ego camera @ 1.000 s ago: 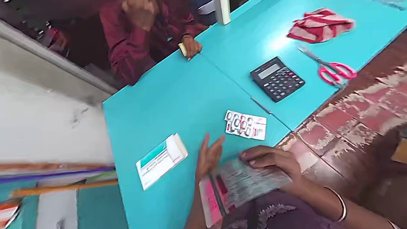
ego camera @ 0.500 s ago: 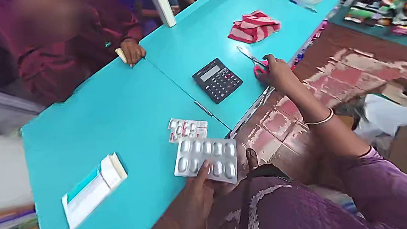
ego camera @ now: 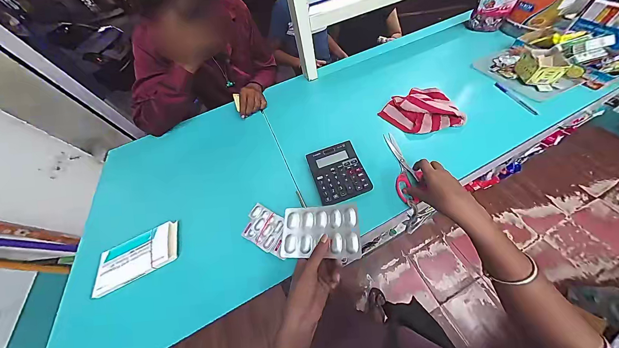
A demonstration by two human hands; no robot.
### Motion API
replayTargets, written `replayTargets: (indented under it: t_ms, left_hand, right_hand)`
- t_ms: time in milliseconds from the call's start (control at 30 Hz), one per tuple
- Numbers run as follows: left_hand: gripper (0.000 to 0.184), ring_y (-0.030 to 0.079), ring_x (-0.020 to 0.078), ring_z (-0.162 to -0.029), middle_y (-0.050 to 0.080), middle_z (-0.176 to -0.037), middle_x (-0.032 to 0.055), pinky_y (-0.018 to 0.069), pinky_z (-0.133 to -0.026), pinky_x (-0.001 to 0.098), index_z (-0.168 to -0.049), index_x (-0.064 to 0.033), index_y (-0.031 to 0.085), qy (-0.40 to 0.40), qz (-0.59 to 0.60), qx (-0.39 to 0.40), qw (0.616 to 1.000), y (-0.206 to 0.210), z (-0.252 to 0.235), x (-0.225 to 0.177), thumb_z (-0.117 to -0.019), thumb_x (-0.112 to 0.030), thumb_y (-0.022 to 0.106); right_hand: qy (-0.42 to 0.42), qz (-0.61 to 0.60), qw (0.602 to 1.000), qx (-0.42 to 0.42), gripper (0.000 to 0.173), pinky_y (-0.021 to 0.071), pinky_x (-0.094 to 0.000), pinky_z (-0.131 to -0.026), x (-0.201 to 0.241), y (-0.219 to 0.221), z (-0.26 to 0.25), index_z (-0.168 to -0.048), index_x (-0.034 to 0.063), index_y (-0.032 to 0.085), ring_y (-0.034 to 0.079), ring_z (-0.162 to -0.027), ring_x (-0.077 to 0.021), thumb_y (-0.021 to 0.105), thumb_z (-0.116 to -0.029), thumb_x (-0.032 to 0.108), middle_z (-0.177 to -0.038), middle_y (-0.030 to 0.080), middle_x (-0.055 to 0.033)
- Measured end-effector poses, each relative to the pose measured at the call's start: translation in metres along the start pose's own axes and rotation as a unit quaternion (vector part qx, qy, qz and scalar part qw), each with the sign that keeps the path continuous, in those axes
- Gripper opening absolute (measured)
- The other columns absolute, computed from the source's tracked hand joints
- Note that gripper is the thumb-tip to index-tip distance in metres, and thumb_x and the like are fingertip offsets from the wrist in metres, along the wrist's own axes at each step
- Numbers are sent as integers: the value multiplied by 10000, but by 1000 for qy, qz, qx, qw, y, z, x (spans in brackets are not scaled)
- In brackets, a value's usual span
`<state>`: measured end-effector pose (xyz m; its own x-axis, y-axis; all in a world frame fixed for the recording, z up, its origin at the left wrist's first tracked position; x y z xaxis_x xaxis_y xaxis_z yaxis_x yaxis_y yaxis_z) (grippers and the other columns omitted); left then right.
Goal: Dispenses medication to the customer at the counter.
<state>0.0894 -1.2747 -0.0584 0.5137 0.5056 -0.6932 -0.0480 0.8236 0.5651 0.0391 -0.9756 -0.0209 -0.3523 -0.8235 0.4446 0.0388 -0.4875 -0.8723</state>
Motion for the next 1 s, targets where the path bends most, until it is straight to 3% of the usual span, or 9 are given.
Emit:
replayTargets:
  t_ms: [200,300,367,433,500,567,633,767,1000]
  left_hand:
    - [132,711,139,-588,740,-765,98,609,-584,244,-1095,11,562,116,-41,-1,992,18,-21,-16,-1062,-25,440]
    - [109,728,152,-604,750,-760,81,628,-624,268,-1079,8,576,162,-68,-3,984,19,-28,-26,-1043,-10,475]
    - [103,735,161,-622,754,-778,79,636,-637,281,-1093,9,567,172,-70,2,983,18,-32,-30,-1044,-13,480]
    - [90,740,164,-634,756,-776,76,641,-646,287,-1090,7,565,180,-62,-3,982,17,-37,-32,-1044,-14,491]
    - [79,747,166,-650,757,-773,77,644,-671,292,-1072,2,568,198,-50,0,979,18,-45,-37,-1043,-13,496]
    - [93,751,161,-664,760,-776,72,644,-693,287,-1059,-7,579,226,-42,8,973,19,-51,-41,-1045,-12,486]
    - [109,746,142,-671,757,-772,57,635,-705,274,-1044,-10,589,244,-47,5,969,18,-55,-43,-1047,-17,480]
    - [124,723,109,-653,746,-758,30,618,-685,255,-1029,-13,602,254,-75,5,964,20,-62,-42,-1046,-26,479]
    - [129,718,105,-662,740,-759,22,616,-699,264,-1021,-19,609,246,-86,25,965,21,-60,-37,-1045,-30,483]
  right_hand:
    - [61,4,994,93,691,520,-606,-856,-11,-5,0,-1424,3,469,672,-943,-430,793,-895,307,-1042,671,-266]
    - [-10,-145,983,109,642,553,-426,-695,-21,9,25,-1437,15,454,657,-696,-216,747,-904,220,-855,685,-127]
    - [-53,-325,938,106,675,595,-286,-681,-19,31,50,-1470,46,421,692,-706,-91,682,-851,115,-881,722,-24]
    - [-75,-487,862,115,667,575,-229,-608,-3,63,77,-1443,86,474,671,-677,-45,697,-817,138,-903,735,34]
    - [-93,-598,784,141,582,506,-180,-528,18,96,98,-1364,136,593,584,-608,-2,796,-853,327,-862,690,60]
    - [-158,-618,751,172,608,483,-166,-582,36,119,109,-1360,181,597,544,-646,18,707,-898,560,-846,623,96]
    - [-200,-598,756,174,639,481,-160,-604,47,129,113,-1366,184,578,535,-663,33,628,-918,637,-835,599,118]
    - [-187,-560,789,171,606,460,-134,-557,62,131,111,-1319,132,606,513,-622,58,691,-910,571,-794,587,136]
    - [-169,-558,800,144,545,456,-134,-513,76,126,103,-1311,100,650,509,-576,52,697,-934,492,-764,597,132]
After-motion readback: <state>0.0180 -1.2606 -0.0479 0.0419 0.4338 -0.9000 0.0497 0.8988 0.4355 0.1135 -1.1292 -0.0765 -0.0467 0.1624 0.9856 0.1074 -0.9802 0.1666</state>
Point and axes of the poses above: each hand's wrist, its own z-axis away from the middle knuckle, its own y-axis out of the palm, x = y × z, the point moved 6 cm from there along -z, towards the middle knuckle
